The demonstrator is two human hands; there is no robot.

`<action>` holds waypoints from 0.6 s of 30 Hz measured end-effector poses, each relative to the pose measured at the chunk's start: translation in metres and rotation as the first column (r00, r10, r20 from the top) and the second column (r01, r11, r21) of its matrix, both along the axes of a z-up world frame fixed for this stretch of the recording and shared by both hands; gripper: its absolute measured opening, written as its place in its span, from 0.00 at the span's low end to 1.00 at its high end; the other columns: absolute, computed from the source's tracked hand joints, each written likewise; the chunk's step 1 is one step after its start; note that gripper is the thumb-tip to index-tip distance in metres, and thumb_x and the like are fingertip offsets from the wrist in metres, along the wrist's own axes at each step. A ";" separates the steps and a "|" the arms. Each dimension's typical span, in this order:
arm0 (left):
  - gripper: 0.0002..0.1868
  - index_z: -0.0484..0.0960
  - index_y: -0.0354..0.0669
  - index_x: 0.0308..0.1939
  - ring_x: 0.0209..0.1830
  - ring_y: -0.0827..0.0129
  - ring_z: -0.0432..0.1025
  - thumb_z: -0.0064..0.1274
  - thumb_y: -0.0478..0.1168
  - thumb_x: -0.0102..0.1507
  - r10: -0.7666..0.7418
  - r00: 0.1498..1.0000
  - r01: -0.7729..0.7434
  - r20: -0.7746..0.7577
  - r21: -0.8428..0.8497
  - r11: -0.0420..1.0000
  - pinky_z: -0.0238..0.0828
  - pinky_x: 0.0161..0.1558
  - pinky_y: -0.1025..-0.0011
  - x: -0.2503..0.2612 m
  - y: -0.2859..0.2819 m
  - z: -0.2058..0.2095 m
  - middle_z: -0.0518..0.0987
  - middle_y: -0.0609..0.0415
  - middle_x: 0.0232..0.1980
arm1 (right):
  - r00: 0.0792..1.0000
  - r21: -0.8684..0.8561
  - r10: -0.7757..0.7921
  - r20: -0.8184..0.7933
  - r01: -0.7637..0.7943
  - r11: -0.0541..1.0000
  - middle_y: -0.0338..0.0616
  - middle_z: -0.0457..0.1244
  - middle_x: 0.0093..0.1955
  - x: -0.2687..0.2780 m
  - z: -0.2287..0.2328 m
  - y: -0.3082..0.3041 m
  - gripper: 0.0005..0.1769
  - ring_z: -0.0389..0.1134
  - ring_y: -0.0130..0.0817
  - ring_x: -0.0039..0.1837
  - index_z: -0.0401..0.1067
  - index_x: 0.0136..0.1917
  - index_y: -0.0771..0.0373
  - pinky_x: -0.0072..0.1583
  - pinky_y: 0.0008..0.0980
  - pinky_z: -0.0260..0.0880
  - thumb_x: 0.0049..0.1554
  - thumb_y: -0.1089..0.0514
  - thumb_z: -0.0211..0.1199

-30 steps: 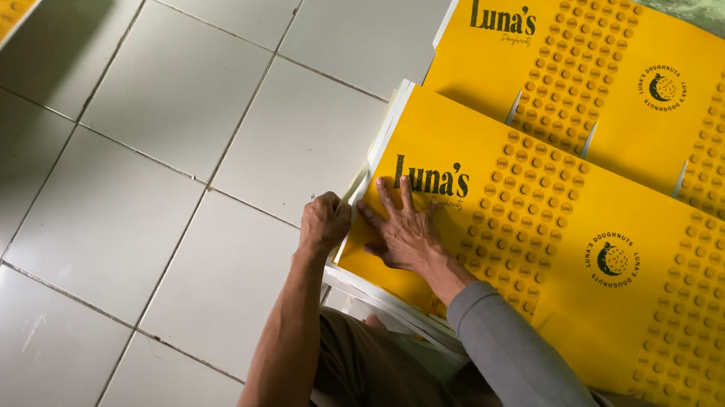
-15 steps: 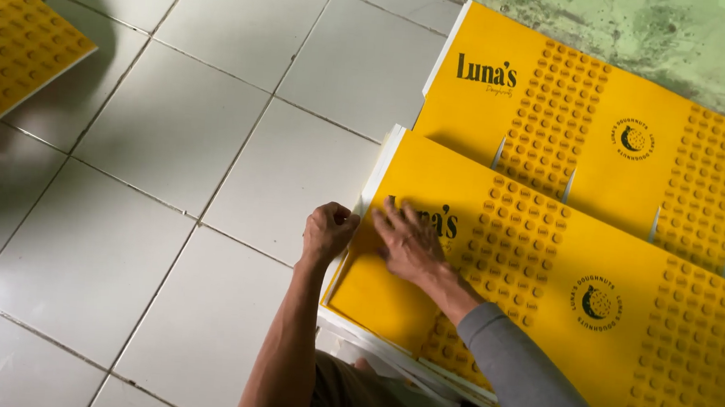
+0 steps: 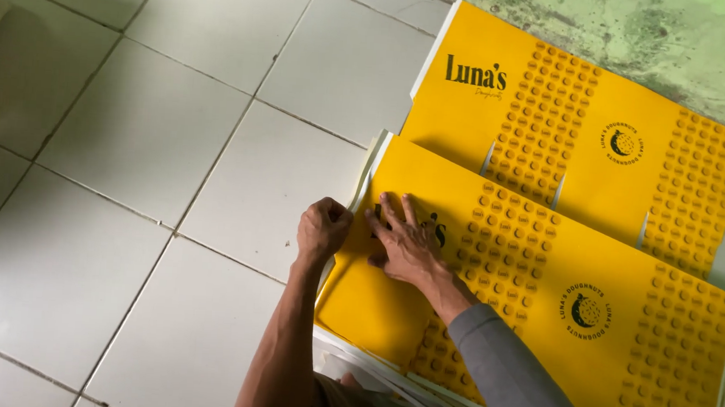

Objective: Manually tearing off perforated or excess border strips from printed paper packaging sheets.

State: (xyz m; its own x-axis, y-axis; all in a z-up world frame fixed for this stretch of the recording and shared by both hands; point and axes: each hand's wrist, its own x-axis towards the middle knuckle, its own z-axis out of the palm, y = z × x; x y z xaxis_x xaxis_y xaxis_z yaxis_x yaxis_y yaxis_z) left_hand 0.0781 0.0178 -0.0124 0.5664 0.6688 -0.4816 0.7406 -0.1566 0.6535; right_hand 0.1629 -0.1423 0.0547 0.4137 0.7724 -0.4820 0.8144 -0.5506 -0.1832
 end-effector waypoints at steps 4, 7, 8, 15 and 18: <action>0.12 0.87 0.53 0.39 0.48 0.53 0.80 0.55 0.51 0.58 -0.048 0.999 0.048 -0.012 0.009 0.999 0.76 0.50 0.54 0.001 0.007 -0.001 0.85 0.52 0.38 | 1.000 -0.010 0.017 0.016 -0.017 1.000 0.46 0.39 0.87 -0.002 0.012 0.003 0.49 0.40 0.60 0.85 0.39 0.86 0.42 0.70 0.75 0.53 0.62 0.33 0.58; 0.10 0.85 0.54 0.35 0.46 0.53 0.80 0.55 0.52 0.58 -0.073 0.995 0.076 -0.061 0.050 0.996 0.76 0.48 0.55 0.000 0.009 -0.003 0.84 0.53 0.36 | 1.000 0.008 0.004 -0.027 -0.004 1.000 0.40 0.31 0.89 0.008 -0.015 0.001 0.50 0.31 0.63 0.86 0.41 0.86 0.38 0.69 0.79 0.53 0.59 0.31 0.60; 0.10 0.85 0.54 0.35 0.46 0.53 0.80 0.55 0.52 0.58 -0.074 0.995 0.077 -0.060 0.050 0.996 0.76 0.48 0.55 -0.001 0.008 -0.002 0.84 0.53 0.36 | 1.000 0.007 0.003 -0.026 -0.003 1.000 0.40 0.31 0.89 0.005 -0.005 0.002 0.50 0.31 0.63 0.86 0.41 0.86 0.38 0.69 0.79 0.53 0.59 0.31 0.60; 0.08 0.83 0.46 0.33 0.44 0.47 0.80 0.52 0.44 0.60 -0.010 0.998 0.007 0.069 0.041 0.999 0.74 0.45 0.52 0.003 0.009 -0.047 0.82 0.44 0.34 | 1.000 -0.021 0.012 -0.027 -0.013 1.000 0.43 0.31 0.89 0.007 -0.009 0.003 0.48 0.31 0.63 0.85 0.44 0.85 0.40 0.69 0.79 0.54 0.60 0.31 0.59; 0.09 0.83 0.45 0.33 0.42 0.47 0.79 0.53 0.45 0.59 0.039 0.992 -0.045 0.121 0.051 0.998 0.74 0.44 0.52 -0.003 0.016 -0.066 0.82 0.43 0.32 | 0.999 -0.015 0.028 -0.038 -0.028 0.999 0.46 0.32 0.88 0.006 -0.004 0.003 0.45 0.31 0.65 0.85 0.44 0.85 0.43 0.68 0.79 0.55 0.61 0.37 0.58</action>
